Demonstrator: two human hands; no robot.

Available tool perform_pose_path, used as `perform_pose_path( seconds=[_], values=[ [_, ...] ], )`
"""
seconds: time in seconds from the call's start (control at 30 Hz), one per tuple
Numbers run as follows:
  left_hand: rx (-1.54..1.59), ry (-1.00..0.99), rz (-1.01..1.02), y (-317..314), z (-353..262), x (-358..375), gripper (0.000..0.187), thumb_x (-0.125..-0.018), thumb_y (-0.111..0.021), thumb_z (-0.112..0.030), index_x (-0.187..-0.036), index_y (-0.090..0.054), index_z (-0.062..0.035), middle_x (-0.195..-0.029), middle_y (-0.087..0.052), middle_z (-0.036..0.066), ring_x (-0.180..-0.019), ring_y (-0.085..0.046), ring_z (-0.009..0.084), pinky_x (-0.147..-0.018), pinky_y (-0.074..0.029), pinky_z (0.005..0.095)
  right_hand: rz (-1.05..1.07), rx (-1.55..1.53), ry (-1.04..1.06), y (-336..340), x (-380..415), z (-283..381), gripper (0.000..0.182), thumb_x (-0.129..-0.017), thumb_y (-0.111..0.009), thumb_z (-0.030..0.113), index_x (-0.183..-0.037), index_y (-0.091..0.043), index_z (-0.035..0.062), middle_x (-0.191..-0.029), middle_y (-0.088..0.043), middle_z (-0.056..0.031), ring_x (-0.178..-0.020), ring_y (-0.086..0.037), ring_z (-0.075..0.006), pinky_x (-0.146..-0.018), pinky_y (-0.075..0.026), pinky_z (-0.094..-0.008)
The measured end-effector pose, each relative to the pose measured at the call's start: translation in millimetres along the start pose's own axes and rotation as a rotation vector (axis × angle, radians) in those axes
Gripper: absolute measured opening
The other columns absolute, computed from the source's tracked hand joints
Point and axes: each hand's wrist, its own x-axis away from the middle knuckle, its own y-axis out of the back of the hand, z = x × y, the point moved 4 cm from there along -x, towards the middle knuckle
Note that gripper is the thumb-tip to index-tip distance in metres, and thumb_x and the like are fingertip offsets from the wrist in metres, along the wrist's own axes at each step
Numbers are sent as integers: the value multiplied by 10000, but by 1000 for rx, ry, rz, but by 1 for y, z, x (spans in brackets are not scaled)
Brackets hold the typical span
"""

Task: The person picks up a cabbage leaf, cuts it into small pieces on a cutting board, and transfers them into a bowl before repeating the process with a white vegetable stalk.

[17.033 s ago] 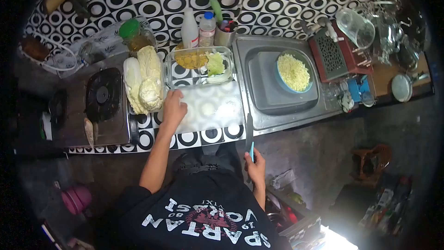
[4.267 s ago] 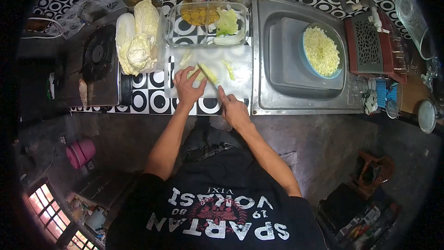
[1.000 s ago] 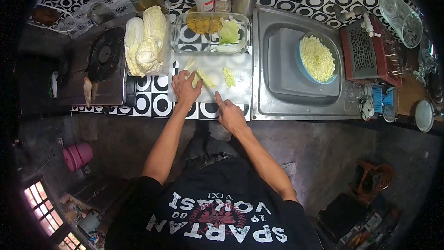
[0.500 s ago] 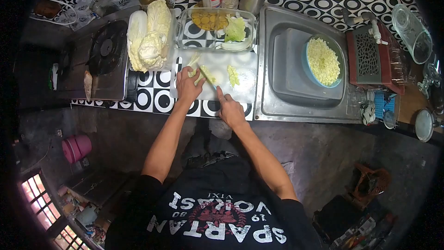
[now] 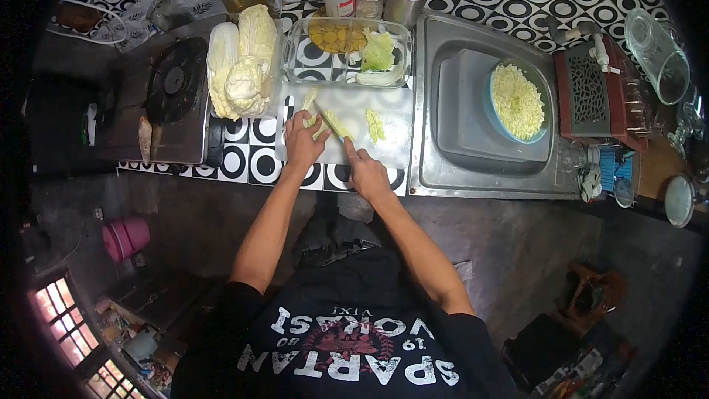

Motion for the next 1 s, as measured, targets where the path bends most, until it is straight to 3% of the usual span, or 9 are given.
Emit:
perform_pose_path(
  seconds=[0.23, 0.43, 0.6, 0.7, 0.8, 0.87, 0.93, 1.0],
  values=[
    [10, -16, -37, -1, -2, 1, 339, -744, -699, -299, -1041, -683, -136, -1124, -464, 43, -1047, -397, 278, -873, -355, 411, -10, -65, -19, 2, 62, -25, 748, -713, -569, 13, -1396, -306, 168, -901, -569, -169, -746, -598, -390, -675, -499, -472],
    [6, -26, -12, 1, -2, 3, 390, -748, -691, -312, -1091, -659, -129, -1137, -458, 41, -1044, -400, 281, -862, -364, 413, -45, -75, 20, 4, 22, -14, 718, -711, -536, -24, -1382, -342, 141, -851, -569, -160, -754, -590, -368, -674, -479, -458],
    [6, -78, -31, 5, -2, 6, 405, -745, -681, -273, -1114, -646, -109, -1157, -460, 48, -1034, -409, 285, -866, -368, 406, 7, -11, -74, 8, 14, -9, 705, -717, -571, 25, -1376, -345, 138, -886, -579, -174, -771, -598, -379, -689, -486, -462],
    [32, -124, -27, 7, 3, 8, 431, -744, -679, -265, -1132, -628, -84, -1137, -475, 76, -1015, -427, 294, -868, -376, 401, -173, -58, -167, 2, 32, -25, 692, -739, -554, 17, -1386, -312, 66, -838, -559, -207, -733, -579, -382, -667, -473, -460],
    [86, -142, -127, 14, 4, 13, 450, -749, -672, -262, -1147, -608, -62, -1100, -490, 106, -993, -445, 303, -870, -383, 401, -310, -150, -222, 0, 54, -29, 677, -758, -533, 2, -1391, -299, 56, -825, -553, -206, -723, -574, -378, -656, -467, -455],
    [30, -40, -178, 18, 7, 15, 463, -741, -688, -250, -1148, -602, -48, -1080, -498, 147, -974, -458, 313, -850, -401, 393, -332, -197, -176, -1, 63, -26, 674, -766, -525, -10, -1395, -298, 73, -817, -550, -203, -717, -571, -378, -652, -466, -456],
    [0, 21, -181, 17, 11, 14, 444, -741, -689, -242, -1132, -609, -47, -1046, -516, 150, -954, -476, 320, -841, -408, 400, -160, -182, -126, -5, 67, -17, 684, -766, -535, -10, -1399, -298, 96, -817, -551, -201, -712, -569, -381, -647, -465, -459],
    [-29, 82, -186, 17, 13, 11, 426, -742, -689, -234, -1116, -616, -46, -1012, -534, 153, -934, -494, 327, -832, -416, 408, -160, -203, -118, -10, 67, -20, 695, -766, -545, -6, -1403, -296, 119, -832, -552, -202, -713, -571, -382, -650, -465, -466]
  ],
)
